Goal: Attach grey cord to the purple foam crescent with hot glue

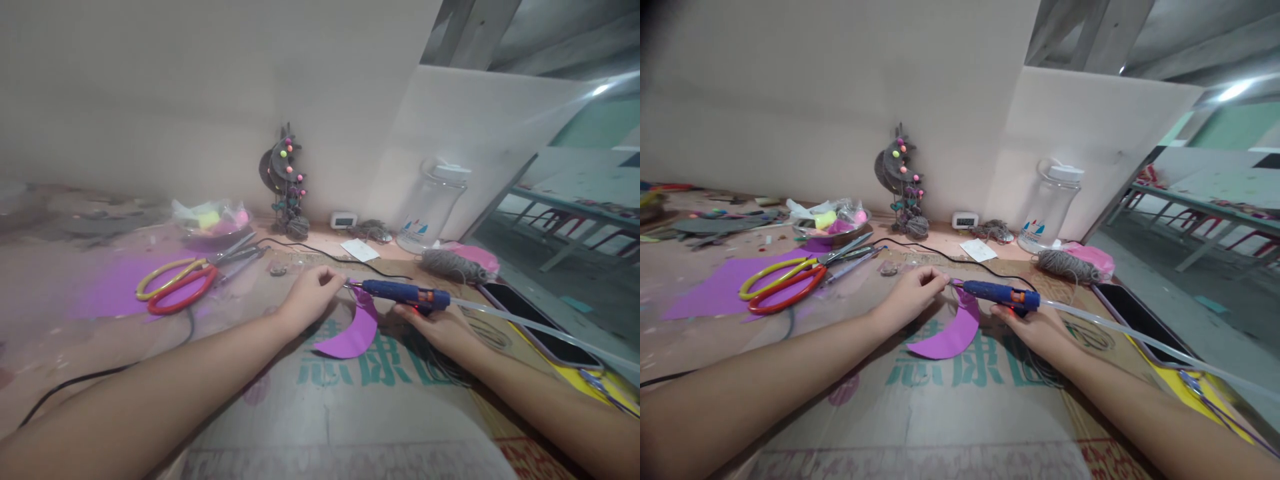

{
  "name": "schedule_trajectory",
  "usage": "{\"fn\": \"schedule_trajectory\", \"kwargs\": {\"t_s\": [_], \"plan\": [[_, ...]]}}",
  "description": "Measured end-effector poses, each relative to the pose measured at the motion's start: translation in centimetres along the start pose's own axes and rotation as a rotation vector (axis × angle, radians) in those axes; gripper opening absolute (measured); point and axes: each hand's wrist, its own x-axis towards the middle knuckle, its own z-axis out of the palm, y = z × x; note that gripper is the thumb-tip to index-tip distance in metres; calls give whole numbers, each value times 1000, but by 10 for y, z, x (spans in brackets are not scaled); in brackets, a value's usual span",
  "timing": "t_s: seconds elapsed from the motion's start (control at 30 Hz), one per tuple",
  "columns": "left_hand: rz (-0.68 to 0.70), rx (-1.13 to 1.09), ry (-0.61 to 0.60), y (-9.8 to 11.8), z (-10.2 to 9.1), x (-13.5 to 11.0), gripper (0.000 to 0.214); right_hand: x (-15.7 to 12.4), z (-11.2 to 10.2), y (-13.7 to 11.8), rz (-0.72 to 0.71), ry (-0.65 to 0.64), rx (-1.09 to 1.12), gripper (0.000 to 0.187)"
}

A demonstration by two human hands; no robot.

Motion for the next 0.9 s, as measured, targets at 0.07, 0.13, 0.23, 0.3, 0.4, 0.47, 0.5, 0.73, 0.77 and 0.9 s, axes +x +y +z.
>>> {"fn": "schedule_trajectory", "kwargs": {"t_s": [0.07, 0.13, 0.23, 0.3, 0.4, 0.47, 0.5, 0.73, 0.77, 0.9], "plan": [[-2, 6, -1, -1, 0, 0, 24, 0, 0, 0, 11, -7, -4, 37], [-6, 8, -1, -1, 0, 0, 24, -1, -1, -1, 20, -18, 1, 37], [-12, 5, 1, -1, 0, 0, 24, 0, -1, -3, 11, -3, 16, 34], [-11, 11, 1, -1, 0, 0, 24, 1, 0, -3, 1, 14, 21, 33], [-5, 25, -4, -1, 0, 0, 25, 2, 0, -3, -1, 11, 31, 32], [-4, 23, -2, -1, 0, 0, 26, 1, -1, -3, -3, 0, 40, 33], [-3, 21, -1, -1, 0, 0, 26, 1, -1, -4, 1, -6, 43, 33], [4, 24, -5, 0, 0, 0, 25, 1, 0, 0, 48, -6, 54, 37], [7, 25, -6, 0, 0, 0, 24, 1, 0, 1, 55, -6, 52, 37], [9, 35, -7, 1, 0, -1, 24, 1, 2, 3, 67, -12, 57, 39]]}}
